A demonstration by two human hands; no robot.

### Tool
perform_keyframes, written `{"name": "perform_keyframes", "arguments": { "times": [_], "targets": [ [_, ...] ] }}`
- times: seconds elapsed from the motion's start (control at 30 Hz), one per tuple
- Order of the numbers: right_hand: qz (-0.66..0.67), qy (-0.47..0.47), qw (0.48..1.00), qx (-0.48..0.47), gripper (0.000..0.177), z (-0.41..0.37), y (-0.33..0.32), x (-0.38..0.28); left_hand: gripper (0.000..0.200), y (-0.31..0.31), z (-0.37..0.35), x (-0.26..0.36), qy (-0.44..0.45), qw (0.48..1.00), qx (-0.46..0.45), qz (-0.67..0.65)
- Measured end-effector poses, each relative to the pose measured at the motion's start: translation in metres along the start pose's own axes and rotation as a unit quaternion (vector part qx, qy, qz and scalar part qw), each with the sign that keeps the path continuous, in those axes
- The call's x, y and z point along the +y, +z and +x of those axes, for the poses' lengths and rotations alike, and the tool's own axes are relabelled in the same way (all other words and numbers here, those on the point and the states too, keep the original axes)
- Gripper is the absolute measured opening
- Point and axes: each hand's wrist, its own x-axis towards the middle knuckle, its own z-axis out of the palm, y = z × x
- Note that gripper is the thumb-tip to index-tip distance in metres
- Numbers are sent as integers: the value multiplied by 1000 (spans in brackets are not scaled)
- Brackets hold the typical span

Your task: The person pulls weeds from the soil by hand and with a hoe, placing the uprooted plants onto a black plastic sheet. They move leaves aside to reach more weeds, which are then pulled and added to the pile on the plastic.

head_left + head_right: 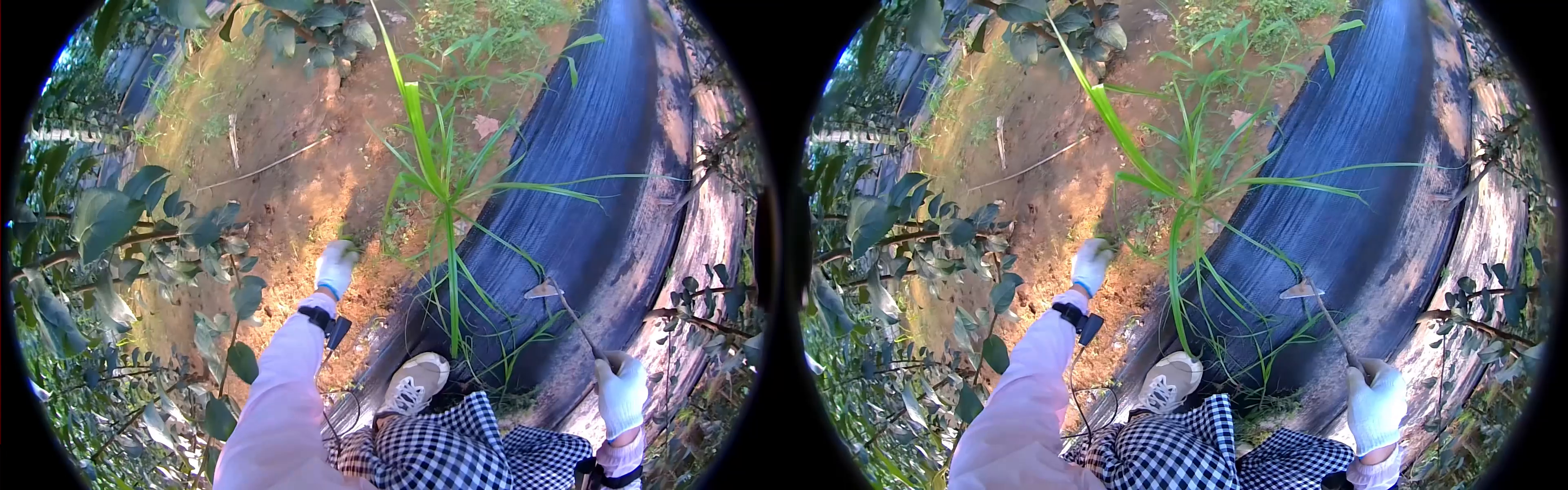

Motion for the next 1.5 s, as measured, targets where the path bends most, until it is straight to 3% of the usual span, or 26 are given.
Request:
{"name": "perform_keyframes", "arguments": {
  "times": [0.07,0.17,0.27,0.4,0.53,0.6,0.67,0.8,0.83,0.93,0.97,1.03,1.1,1.2,1.27,1.3,1.33,1.4,1.43,1.47,1.5],
  "targets": [
    [-5,-12,1000,11,21,0,5,9,26,-12,0,-17,-115,986,12,-119],
    [-26,-38,999,23,21,-5,5,-1,23,-21,-28,1,106,983,-29,145],
    [-15,-22,1000,14,21,-5,7,-1,23,-8,-32,-3,92,969,-107,203],
    [-40,-47,998,28,21,-9,8,-2,27,12,-17,21,56,995,-59,51],
    [-41,-58,996,45,21,-11,10,-5,26,26,-6,72,90,982,-60,158],
    [-43,-52,997,43,21,-12,11,-5,24,59,8,20,53,991,-116,-40],
    [-42,-39,998,33,21,-9,10,-5,23,58,12,20,70,990,-119,3],
    [-47,-40,998,31,22,-15,7,-13,23,36,41,19,47,993,45,-99],
    [-56,-38,997,32,22,-12,7,-11,24,20,41,43,121,992,35,12],
    [-66,-46,996,39,21,-8,8,-14,28,29,50,83,75,997,3,14],
    [-62,-38,997,30,21,-8,5,-19,30,37,62,80,-29,997,-64,16],
    [-57,-35,997,25,21,-12,5,-23,26,55,76,58,44,994,-80,53],
    [-52,-51,997,34,21,-12,6,-25,20,65,87,41,91,992,-79,-23],
    [-83,-100,989,75,21,-9,11,-9,19,20,51,65,71,996,-43,-37],
    [-73,-67,993,58,20,-13,7,-21,20,19,38,37,-76,945,-6,-317],
    [-68,-51,995,47,20,-14,6,-25,22,7,22,34,-137,950,-13,-280],
    [-70,-51,995,51,20,-14,7,-23,20,16,19,21,-194,896,-35,-399],
    [-71,-59,994,60,20,-11,8,-20,17,43,20,-13,-293,732,-68,-612],
    [-86,-57,993,52,21,-11,6,-26,17,41,13,10,-138,914,-70,-375],
    [-83,-58,994,49,21,-11,6,-26,16,34,1,54,31,993,-64,-96],
    [-80,-58,994,47,21,-11,6,-25,15,30,-6,79,196,960,-52,195]
  ]
}}
